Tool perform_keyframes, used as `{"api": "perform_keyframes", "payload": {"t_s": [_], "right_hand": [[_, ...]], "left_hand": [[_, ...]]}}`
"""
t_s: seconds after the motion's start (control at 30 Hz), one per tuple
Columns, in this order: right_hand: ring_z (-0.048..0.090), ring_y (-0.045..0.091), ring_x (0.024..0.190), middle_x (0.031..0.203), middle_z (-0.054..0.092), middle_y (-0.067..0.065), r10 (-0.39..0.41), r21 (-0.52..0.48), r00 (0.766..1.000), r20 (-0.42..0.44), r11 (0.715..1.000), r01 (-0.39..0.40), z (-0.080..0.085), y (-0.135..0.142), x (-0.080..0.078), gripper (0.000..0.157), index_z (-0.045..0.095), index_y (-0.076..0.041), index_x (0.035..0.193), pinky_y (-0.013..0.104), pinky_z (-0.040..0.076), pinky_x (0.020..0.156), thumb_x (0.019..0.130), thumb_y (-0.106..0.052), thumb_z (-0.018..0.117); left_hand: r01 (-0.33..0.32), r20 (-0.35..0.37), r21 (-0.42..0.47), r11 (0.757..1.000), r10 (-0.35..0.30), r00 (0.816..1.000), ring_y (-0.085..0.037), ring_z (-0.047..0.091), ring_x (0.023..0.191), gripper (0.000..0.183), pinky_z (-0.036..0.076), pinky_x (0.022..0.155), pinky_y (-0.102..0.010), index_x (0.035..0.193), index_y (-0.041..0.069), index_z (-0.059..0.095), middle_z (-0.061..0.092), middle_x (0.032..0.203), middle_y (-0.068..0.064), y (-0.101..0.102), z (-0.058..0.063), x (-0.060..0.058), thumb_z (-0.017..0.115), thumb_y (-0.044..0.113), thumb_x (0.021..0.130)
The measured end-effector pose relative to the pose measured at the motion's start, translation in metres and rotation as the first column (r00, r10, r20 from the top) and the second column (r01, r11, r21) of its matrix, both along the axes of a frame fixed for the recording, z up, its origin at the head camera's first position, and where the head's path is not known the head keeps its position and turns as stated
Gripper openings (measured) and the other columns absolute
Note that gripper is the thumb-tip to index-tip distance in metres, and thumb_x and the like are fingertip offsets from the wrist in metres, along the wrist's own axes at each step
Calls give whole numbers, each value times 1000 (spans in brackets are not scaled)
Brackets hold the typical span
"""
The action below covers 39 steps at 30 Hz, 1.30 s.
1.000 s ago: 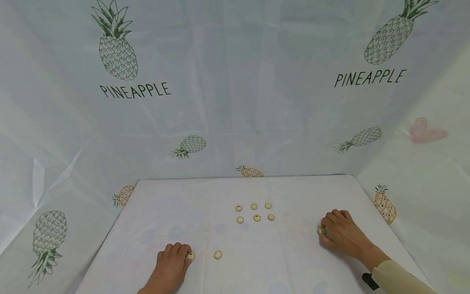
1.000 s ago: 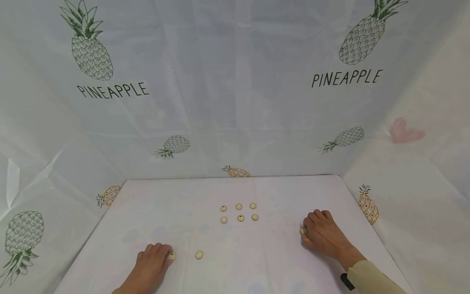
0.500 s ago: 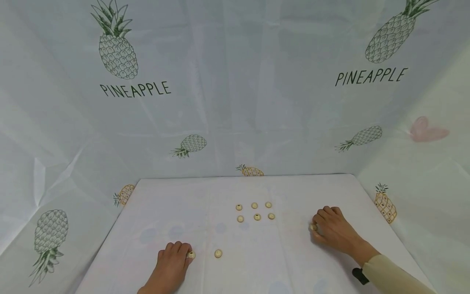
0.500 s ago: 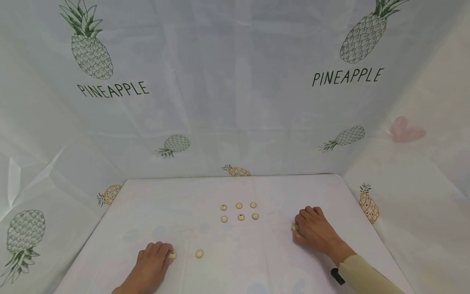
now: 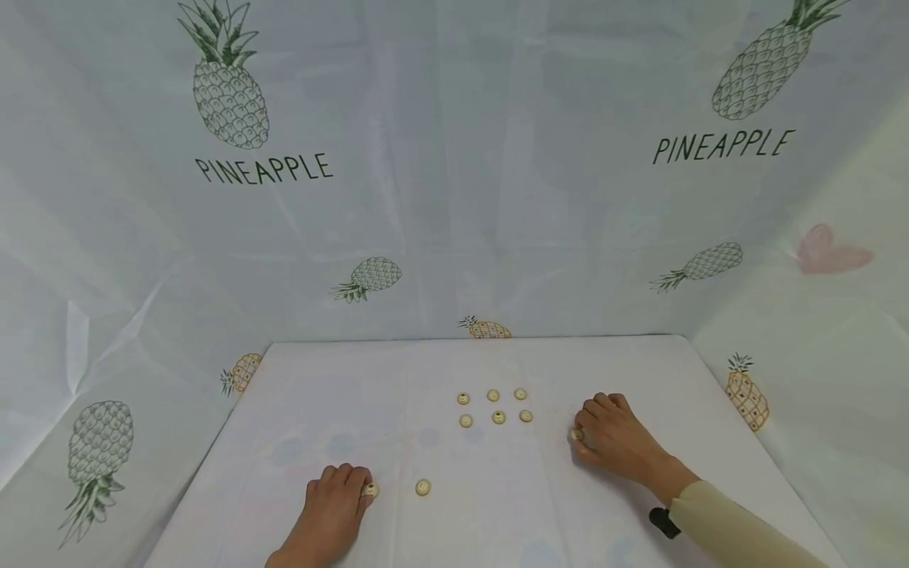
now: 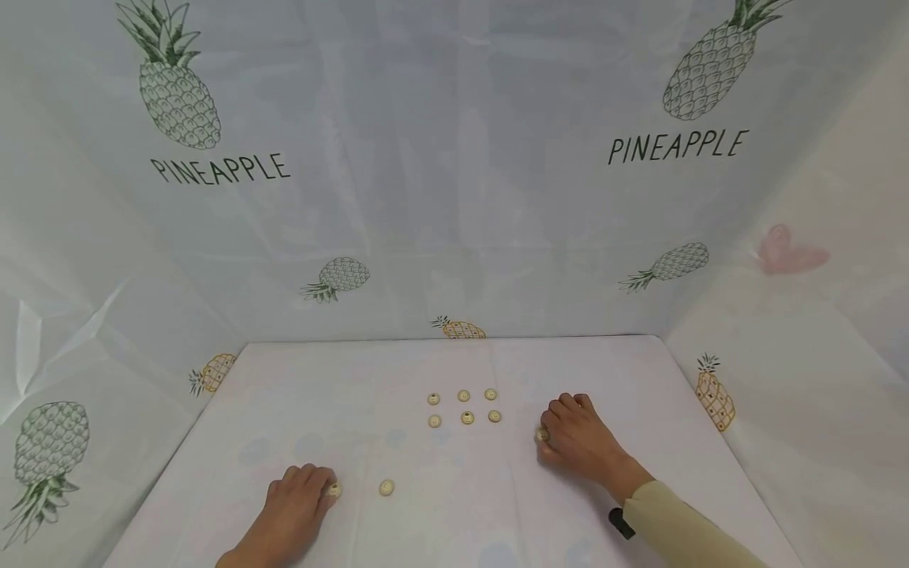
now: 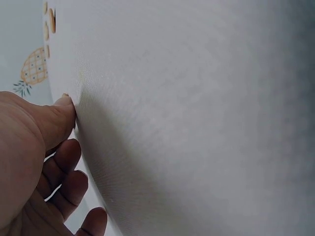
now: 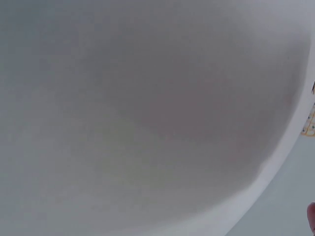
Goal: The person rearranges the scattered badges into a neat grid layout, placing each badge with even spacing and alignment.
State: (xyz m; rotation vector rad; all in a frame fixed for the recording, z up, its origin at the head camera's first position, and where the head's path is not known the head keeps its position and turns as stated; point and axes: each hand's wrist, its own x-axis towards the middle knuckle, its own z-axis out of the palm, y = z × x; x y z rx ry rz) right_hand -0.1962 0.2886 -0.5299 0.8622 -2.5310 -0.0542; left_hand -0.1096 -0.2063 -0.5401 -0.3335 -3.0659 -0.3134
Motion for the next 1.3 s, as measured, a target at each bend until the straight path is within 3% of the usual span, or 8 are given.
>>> {"api": "perform_keyframes", "payload": {"t_s": [0.33, 0.7, 1.3], "right_hand": [[50, 20, 91, 90, 59, -3, -32, 13, 997, 72, 999, 31, 5, -35, -4, 19, 69, -14, 92, 48, 42, 92, 87, -30, 77], [52, 20, 91, 92, 63, -3, 7, 14, 995, 100, 1000, -9, -1, -60, -7, 19, 71, -14, 92, 48, 43, 93, 86, -31, 79], [52, 20, 92, 97, 66, -1, 6, 46, 991, 135, 999, -12, -7, -72, -8, 20, 71, -15, 93, 48, 43, 92, 90, -34, 76]], "left_hand": [[0, -6, 5, 1000, 0, 1000, -17, 50, 94, 20, 43, 78, -45, 105, 21, 63, 57, 98, 7, 0, 1, 0, 80, 25, 95], [3, -3, 13, 1000, -3, 1000, -18, 51, 95, 20, 43, 79, -45, 105, 21, 64, 58, 99, 6, 2, 3, 1, 80, 25, 95], [1, -3, 1, 1000, -1, 1000, -17, 51, 97, 20, 46, 82, -49, 107, 22, 63, 59, 103, 6, -1, -4, -2, 79, 25, 95]]}}
